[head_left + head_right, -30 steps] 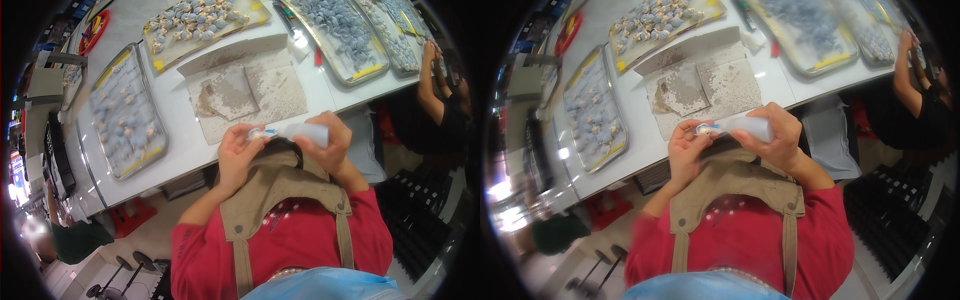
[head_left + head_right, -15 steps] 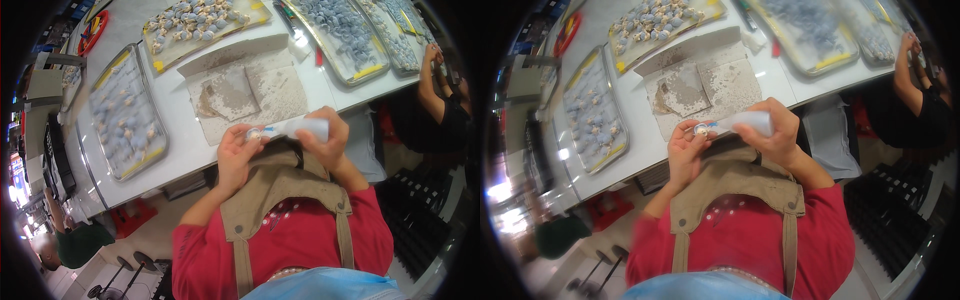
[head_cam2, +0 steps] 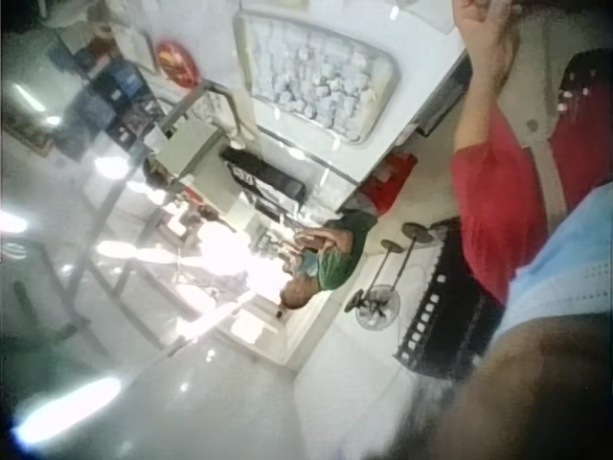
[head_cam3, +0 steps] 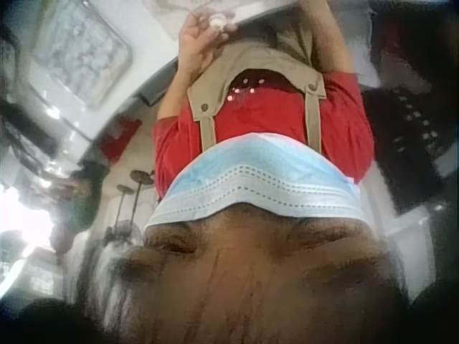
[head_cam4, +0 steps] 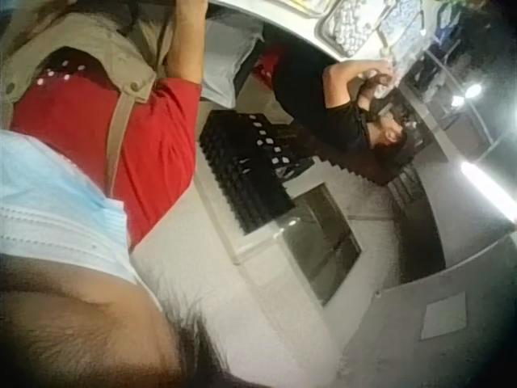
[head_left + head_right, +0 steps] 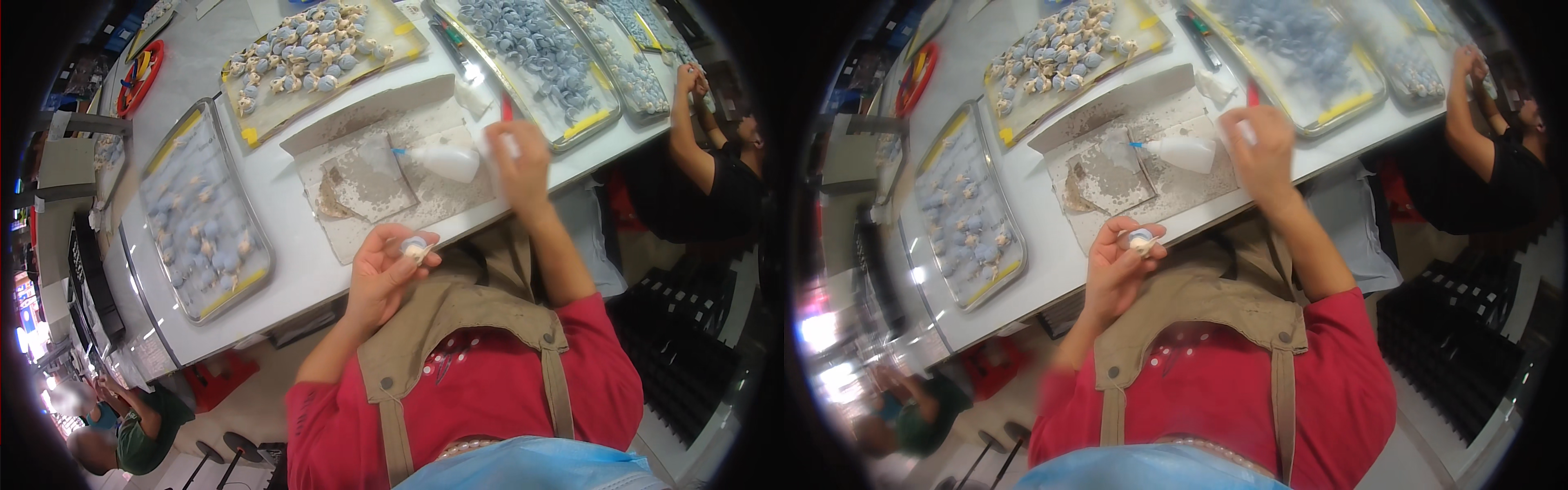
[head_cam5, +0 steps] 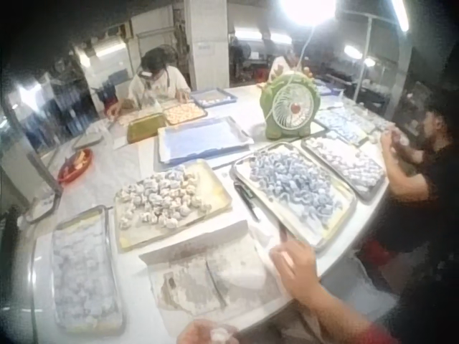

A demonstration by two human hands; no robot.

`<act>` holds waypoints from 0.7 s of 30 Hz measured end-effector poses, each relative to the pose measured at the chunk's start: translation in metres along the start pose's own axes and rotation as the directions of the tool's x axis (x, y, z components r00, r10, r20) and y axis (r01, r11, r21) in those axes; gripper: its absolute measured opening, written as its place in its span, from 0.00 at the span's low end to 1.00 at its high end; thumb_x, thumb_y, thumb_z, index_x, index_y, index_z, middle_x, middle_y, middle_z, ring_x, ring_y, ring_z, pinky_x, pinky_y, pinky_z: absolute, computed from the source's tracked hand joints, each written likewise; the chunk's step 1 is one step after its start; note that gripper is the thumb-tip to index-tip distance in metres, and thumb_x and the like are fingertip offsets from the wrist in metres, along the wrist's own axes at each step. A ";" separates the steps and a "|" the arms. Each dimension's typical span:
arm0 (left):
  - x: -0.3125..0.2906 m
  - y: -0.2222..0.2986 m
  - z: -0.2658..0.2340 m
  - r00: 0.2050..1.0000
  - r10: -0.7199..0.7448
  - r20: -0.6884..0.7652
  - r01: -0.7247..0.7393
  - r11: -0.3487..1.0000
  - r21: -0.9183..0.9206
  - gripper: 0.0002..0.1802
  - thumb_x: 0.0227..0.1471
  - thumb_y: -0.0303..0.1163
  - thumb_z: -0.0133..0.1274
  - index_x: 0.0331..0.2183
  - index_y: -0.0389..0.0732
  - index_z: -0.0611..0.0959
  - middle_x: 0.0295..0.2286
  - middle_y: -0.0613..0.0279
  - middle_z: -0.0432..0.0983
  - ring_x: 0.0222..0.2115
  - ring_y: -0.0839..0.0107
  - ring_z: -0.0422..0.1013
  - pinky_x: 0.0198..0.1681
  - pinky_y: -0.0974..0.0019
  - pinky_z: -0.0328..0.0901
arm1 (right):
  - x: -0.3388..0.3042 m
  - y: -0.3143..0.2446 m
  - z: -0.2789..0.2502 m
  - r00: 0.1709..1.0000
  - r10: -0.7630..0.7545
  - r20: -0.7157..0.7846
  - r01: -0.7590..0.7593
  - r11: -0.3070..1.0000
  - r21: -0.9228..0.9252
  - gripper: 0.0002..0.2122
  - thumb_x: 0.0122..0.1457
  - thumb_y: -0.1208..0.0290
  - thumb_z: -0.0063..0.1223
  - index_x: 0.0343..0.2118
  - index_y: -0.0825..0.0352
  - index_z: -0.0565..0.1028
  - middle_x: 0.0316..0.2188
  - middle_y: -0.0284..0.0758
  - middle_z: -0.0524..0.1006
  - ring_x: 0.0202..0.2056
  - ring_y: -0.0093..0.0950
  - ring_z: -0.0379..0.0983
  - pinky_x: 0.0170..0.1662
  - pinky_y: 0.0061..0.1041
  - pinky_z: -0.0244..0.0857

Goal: The person repeatedly picks up small, round, light-blue confections from a tray, applies a white substance from a squeeze bottle to the top, and places them back on the tray. This process is repeated continuously throughout the clip.

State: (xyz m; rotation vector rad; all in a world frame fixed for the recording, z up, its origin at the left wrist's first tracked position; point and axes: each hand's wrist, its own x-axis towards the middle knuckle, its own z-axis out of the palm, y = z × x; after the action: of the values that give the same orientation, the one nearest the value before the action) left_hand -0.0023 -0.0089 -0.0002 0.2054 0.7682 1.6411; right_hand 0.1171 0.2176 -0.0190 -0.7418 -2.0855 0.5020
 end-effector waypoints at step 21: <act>0.015 -0.018 0.015 0.989 0.095 -0.109 -0.068 0.971 0.231 0.23 0.46 0.19 0.51 0.47 0.35 0.68 0.43 0.51 0.69 0.37 0.70 0.70 0.41 0.73 0.66 | 0.015 -0.012 -0.042 0.855 0.102 0.509 -0.322 0.873 0.365 0.11 0.51 0.80 0.51 0.39 0.71 0.71 0.31 0.35 0.74 0.31 0.21 0.70 0.37 0.17 0.63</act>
State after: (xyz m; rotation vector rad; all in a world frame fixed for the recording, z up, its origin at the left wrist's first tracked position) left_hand 0.0163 0.0109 -0.0035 0.3063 1.0520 1.6530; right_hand 0.1402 0.2221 0.0208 -0.6249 -2.2075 1.3586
